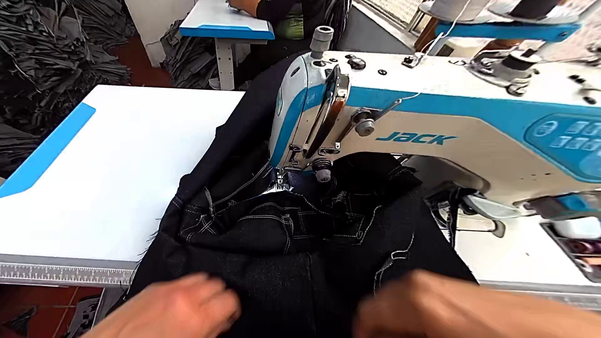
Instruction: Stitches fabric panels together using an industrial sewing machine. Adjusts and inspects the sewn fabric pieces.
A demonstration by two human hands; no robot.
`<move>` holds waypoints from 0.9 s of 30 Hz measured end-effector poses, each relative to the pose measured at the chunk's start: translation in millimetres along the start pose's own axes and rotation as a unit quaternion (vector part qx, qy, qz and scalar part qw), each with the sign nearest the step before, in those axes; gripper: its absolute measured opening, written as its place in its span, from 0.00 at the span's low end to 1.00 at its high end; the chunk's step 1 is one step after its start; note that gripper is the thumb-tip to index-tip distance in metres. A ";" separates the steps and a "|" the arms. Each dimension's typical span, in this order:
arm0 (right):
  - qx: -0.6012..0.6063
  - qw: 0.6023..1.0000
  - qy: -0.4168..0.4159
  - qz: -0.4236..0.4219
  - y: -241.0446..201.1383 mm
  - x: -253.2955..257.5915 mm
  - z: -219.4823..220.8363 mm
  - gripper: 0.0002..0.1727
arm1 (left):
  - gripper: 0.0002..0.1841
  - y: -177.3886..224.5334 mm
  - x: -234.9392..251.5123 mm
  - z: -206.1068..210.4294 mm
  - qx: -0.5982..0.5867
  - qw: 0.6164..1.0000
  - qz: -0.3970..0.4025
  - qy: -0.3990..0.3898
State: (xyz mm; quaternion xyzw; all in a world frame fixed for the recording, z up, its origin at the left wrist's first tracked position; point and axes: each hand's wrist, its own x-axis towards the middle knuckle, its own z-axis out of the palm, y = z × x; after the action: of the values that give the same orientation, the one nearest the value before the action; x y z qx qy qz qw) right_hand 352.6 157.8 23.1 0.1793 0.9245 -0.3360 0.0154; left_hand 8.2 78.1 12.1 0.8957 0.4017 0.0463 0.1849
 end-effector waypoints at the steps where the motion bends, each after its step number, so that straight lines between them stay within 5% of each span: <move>1: -0.043 0.994 0.101 -0.013 12.7 18.1 -5.0 0.10 | 0.11 -8.0 31.5 3.5 0.029 0.991 0.035 0.125; 3: -0.103 0.969 0.216 0.058 33.2 59.5 -5.4 0.07 | 0.08 -9.9 94.7 10.4 0.014 0.974 0.017 0.227; 6: -0.183 0.930 0.252 0.193 66.4 100.7 24.7 0.12 | 0.20 -0.4 153.3 30.1 -0.014 0.984 -0.153 0.092; 11: -0.246 0.900 0.336 0.132 97.6 100.2 46.1 0.09 | 0.26 -8.9 156.4 37.9 -0.018 0.973 -0.228 -0.006; 15: -0.188 0.900 0.372 0.130 104.8 107.2 39.8 0.04 | 0.07 -27.2 146.1 47.1 -0.072 0.975 -0.184 0.098; 20: -0.221 0.895 0.354 0.158 103.7 113.2 43.7 0.05 | 0.12 -27.4 144.9 52.5 -0.108 0.952 -0.260 0.122; 23: -0.126 0.927 0.332 0.123 106.8 102.2 39.8 0.13 | 0.13 -28.0 146.3 53.5 -0.169 0.922 -0.305 0.169; 27: -0.102 0.922 0.364 0.082 112.8 97.7 49.7 0.29 | 0.13 -28.0 146.3 52.7 -0.276 0.868 -0.337 0.238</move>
State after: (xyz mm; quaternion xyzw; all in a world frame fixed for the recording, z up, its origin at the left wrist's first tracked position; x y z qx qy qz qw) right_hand 295.2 238.1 -99.3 0.3615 0.8778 -0.1492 -0.2765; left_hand 99.2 187.4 -56.7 0.5799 0.6821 0.3021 0.3275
